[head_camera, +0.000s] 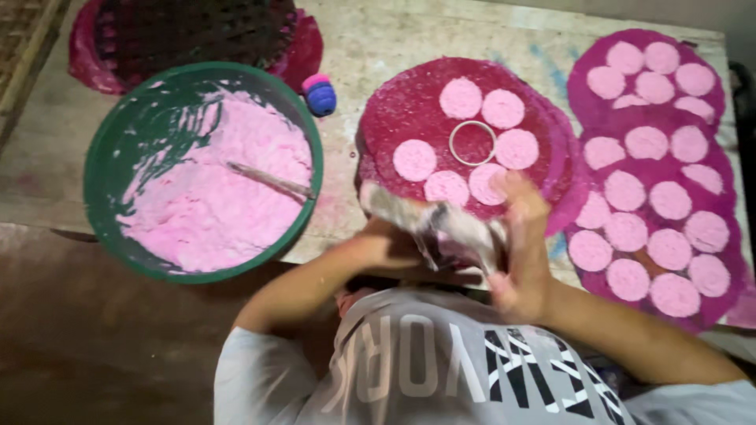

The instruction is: The person scoops pink dough from a green bowl using a wooden stick and a metal ring mold, then presses the dough into circular shapes on a pink glittery mat. The person repeats this process to form multiple uniform pink discs.

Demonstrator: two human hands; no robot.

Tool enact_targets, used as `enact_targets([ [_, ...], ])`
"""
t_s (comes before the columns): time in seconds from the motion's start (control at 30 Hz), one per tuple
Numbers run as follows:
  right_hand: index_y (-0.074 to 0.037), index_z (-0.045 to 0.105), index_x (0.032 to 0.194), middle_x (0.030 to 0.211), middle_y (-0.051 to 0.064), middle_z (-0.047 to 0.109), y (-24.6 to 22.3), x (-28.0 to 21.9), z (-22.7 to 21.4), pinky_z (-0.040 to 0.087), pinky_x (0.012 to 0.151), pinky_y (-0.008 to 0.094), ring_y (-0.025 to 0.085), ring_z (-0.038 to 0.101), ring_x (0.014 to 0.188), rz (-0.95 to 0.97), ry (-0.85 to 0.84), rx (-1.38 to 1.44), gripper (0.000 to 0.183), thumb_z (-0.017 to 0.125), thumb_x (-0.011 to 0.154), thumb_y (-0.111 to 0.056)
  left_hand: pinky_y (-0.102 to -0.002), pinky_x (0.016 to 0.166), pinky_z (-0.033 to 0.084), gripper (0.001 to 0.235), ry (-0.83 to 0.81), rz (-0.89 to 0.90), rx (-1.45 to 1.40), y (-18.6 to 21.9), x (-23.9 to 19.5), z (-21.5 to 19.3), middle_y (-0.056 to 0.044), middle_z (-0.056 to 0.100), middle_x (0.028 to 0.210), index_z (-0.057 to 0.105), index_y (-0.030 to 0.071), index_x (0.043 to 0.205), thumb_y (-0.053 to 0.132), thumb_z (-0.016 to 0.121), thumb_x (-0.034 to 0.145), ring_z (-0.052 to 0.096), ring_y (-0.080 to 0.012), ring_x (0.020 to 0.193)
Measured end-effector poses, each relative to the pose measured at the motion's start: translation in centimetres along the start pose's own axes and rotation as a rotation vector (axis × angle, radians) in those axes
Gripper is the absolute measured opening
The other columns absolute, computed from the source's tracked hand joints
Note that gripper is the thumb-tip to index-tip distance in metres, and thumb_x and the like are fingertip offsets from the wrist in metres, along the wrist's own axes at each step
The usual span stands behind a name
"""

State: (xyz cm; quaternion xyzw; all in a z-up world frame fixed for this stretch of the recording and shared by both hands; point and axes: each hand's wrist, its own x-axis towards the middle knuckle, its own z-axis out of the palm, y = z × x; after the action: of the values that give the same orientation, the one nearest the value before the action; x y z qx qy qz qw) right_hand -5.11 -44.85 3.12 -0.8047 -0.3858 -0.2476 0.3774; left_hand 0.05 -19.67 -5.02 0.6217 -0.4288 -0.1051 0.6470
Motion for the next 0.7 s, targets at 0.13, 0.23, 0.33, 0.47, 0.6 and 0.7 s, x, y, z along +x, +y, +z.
enact_targets([
  [0.13,0.004,0.009,0.163,0.169,0.023,0.02,5.7,-3.1,-4.9,0.015,0.125,0.046,0.034,0.018,0.158,0.714,-0.609,0.746,0.103,0.064,0.096,-0.051,-0.04,0.096,0.055,0.051,-0.013,-0.176,0.235,-0.9,3.5,-0.2,-0.018,0.071,0.116,0.063,0.008,0.127,0.033,0.082,0.087,0.07,-0.034,0.108],
  [0.23,0.003,0.03,0.159,0.163,0.019,0.04,9.6,-9.0,-5.4,0.024,0.125,0.042,0.029,0.034,0.153,0.983,-0.694,0.97,0.105,0.076,0.085,-0.056,-0.038,0.093,0.058,0.046,-0.055,-0.413,0.519,-1.0,6.7,0.0,-0.015,0.077,0.109,0.07,0.013,0.12,0.034,0.085,0.082,0.074,-0.0299,0.102],
  [0.33,0.002,0.03,0.157,0.154,0.019,0.044,9.2,-15.7,-3.1,0.028,0.121,0.042,0.031,0.041,0.145,1.036,-0.274,0.931,0.109,0.085,0.074,-0.043,-0.042,0.105,0.056,0.06,0.182,-0.549,0.376,-2.3,6.8,0.5,-0.017,0.069,0.131,0.053,0.009,0.138,0.015,0.062,0.079,0.067,-0.0332,0.124],
  [0.47,-0.001,0.029,0.16,0.151,0.02,0.046,6.3,-19.5,-0.2,0.033,0.118,0.047,0.032,0.046,0.139,1.039,0.227,0.843,0.1,0.08,0.081,-0.039,-0.06,0.115,0.02,0.094,0.805,-0.393,0.764,-6.2,0.5,1.0,-0.031,0.029,0.151,0.033,0.001,0.148,0.02,0.088,0.073,0.027,-0.0461,0.141],
  [0.6,-0.005,0.028,0.162,0.147,0.02,0.049,5.2,-18.4,1.8,0.039,0.114,0.051,0.034,0.051,0.133,0.934,0.596,0.827,0.092,0.074,0.089,-0.034,-0.055,0.117,0.021,0.11,0.849,-0.571,0.215,-11.6,-5.3,3.1,-0.033,0.024,0.153,0.009,-0.008,0.152,0.019,0.085,0.076,0.027,-0.0471,0.139],
  [0.7,-0.006,0.029,0.164,0.143,0.023,0.052,4.9,-17.5,2.4,0.042,0.112,0.056,0.037,0.055,0.128,0.885,0.706,0.951,0.085,0.07,0.095,-0.032,-0.047,0.12,0.028,0.098,0.7,-0.467,-0.2,-14.2,-7.9,3.9,-0.031,0.026,0.159,0.004,-0.003,0.158,0.013,0.071,0.088,0.033,-0.042,0.146],
])
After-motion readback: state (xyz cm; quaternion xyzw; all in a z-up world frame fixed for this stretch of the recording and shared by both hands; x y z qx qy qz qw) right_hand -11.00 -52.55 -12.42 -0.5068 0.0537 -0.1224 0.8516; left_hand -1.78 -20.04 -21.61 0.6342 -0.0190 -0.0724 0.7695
